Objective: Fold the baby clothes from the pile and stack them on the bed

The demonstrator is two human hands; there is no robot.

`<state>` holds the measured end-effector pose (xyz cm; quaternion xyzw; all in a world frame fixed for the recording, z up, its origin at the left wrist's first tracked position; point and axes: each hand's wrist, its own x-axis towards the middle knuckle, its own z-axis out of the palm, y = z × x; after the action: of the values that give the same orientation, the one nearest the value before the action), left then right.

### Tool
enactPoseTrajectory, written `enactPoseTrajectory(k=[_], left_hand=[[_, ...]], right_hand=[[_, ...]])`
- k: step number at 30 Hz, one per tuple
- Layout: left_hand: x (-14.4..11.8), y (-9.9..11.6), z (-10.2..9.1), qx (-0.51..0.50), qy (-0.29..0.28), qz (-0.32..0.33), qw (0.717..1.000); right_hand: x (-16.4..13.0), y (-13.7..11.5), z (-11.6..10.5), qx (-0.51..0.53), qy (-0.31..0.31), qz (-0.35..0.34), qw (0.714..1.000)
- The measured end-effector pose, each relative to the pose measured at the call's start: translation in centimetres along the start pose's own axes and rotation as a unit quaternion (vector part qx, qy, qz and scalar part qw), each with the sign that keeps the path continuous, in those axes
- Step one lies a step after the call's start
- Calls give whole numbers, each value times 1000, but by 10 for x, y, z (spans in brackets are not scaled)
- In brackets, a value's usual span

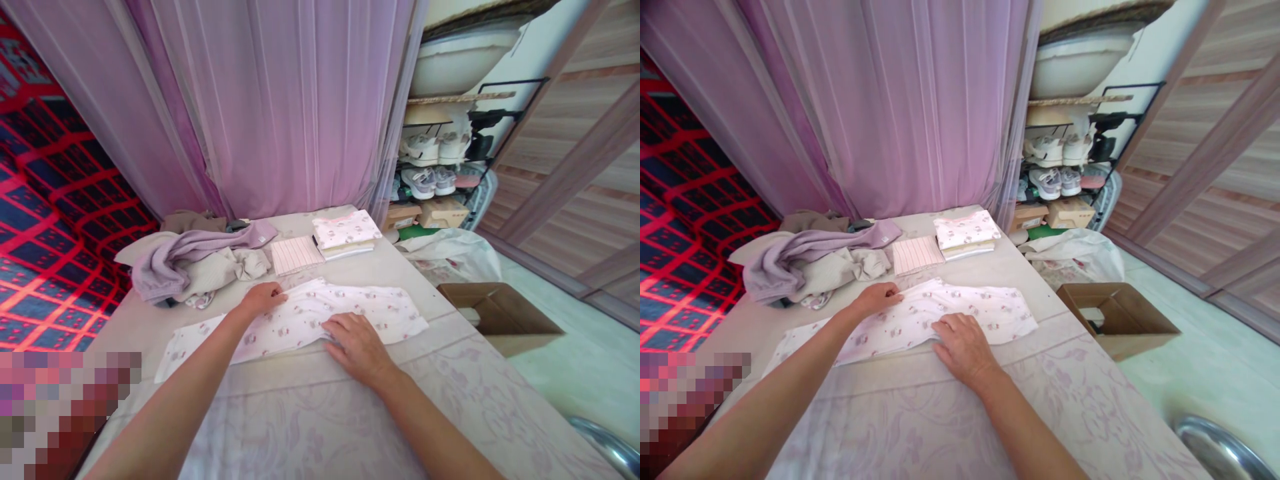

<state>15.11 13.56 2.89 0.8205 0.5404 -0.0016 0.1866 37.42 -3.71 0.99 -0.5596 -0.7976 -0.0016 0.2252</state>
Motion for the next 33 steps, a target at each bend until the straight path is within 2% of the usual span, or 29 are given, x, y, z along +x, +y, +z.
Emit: enactPoseTrajectory(k=[3, 8, 12, 16, 19, 22, 24, 27, 30, 33], left_hand=[[-1, -3, 0, 5, -1, 6, 1000], [-5, 2, 8, 19, 24, -21, 999], [-10, 12, 15, 41, 47, -42, 997], [-18, 15, 19, 54, 66, -33, 996], [-21, 11, 19, 52, 64, -33, 996], [-25, 9, 19, 47, 80, -32, 995], [-31, 14, 23, 46, 121, 5, 992], [-46, 32, 41, 10, 160, 132, 978], [-62, 51, 66, -13, 109, 254, 961], [-72, 62, 82, -7, 69, 274, 959]], right_hand=[[12, -11, 13, -29, -34, -36, 998], [7, -12, 29, -62, -30, -65, 996], [1, -15, 26, -39, -50, -63, 996], [7, -17, 15, 0, -74, -51, 996], [27, -8, 6, 4, -85, 9, 996], [61, 11, 3, -27, -50, 133, 989], [86, 26, 6, -45, -48, 201, 977], [114, 45, 13, -33, -111, 234, 965], [129, 55, 17, -3, -153, 221, 963], [131, 57, 23, 6, -145, 225, 963]])
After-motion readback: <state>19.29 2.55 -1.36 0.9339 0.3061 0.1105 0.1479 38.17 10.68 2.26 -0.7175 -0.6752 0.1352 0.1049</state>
